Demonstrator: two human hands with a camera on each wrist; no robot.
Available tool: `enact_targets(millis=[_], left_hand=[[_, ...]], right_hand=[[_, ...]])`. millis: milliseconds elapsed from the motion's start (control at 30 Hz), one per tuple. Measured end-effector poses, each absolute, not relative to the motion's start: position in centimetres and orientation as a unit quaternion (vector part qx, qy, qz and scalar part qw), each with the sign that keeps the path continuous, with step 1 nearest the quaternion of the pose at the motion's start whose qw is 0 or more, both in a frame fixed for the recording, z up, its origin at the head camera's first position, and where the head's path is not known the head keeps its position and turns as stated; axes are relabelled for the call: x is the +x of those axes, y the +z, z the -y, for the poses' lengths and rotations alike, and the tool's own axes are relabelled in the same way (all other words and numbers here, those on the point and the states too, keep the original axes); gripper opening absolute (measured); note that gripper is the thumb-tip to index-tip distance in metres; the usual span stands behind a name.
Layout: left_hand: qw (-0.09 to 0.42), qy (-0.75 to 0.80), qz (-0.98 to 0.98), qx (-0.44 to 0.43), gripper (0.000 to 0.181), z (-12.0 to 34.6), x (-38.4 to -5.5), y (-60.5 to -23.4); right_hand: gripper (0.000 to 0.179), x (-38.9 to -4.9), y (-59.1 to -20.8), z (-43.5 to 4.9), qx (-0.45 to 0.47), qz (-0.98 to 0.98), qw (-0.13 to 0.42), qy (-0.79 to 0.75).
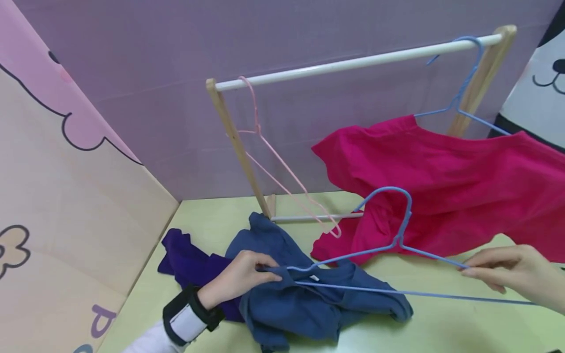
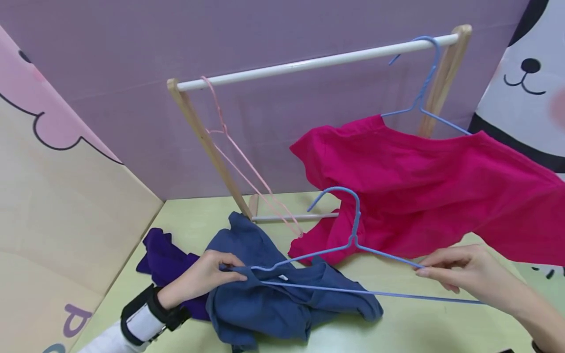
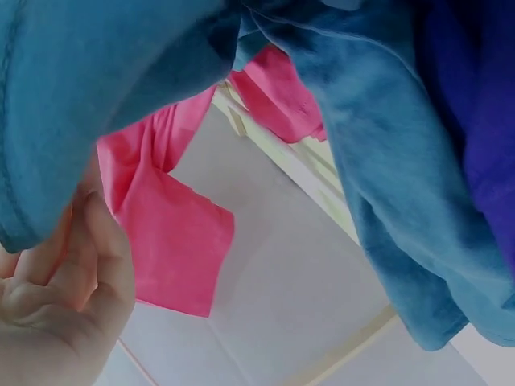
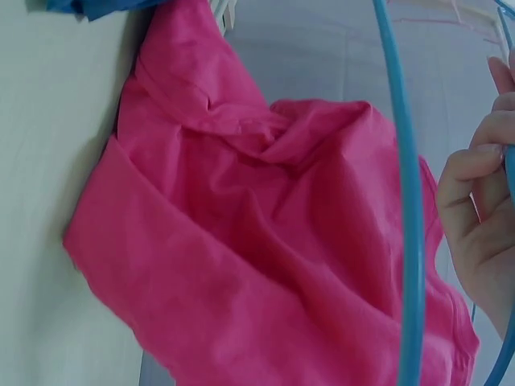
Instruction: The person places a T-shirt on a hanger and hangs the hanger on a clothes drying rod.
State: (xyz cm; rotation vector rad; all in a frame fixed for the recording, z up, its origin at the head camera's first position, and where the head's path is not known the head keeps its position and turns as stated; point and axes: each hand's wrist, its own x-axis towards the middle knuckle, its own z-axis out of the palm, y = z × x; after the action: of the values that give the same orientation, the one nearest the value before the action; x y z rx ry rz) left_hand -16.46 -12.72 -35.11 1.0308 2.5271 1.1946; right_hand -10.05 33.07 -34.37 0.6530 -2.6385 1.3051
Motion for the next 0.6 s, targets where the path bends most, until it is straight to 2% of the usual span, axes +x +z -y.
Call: enact_targets(millis=[200,300,600], left_hand=[[0.078,0.397,-0.843,0.356,0.005,12.0,-16.0,-34.6],[0.075,0.388,-0.841,0.369,0.004,11.7,-15.8,-34.4],[0.062,0.382,-0.841,0.378,0.003,11.5,-15.6,-34.2]], right_hand=[[0.028,-10.3,-34.3,-30.8,0.269,0.855,0.071,0.438],[0.025,-10.5,-34.2,-29.8,0.280,0.847,0.055,0.448],[0.018,-10.7,-34.2,-28.1,0.255,0.853,0.039,0.455]])
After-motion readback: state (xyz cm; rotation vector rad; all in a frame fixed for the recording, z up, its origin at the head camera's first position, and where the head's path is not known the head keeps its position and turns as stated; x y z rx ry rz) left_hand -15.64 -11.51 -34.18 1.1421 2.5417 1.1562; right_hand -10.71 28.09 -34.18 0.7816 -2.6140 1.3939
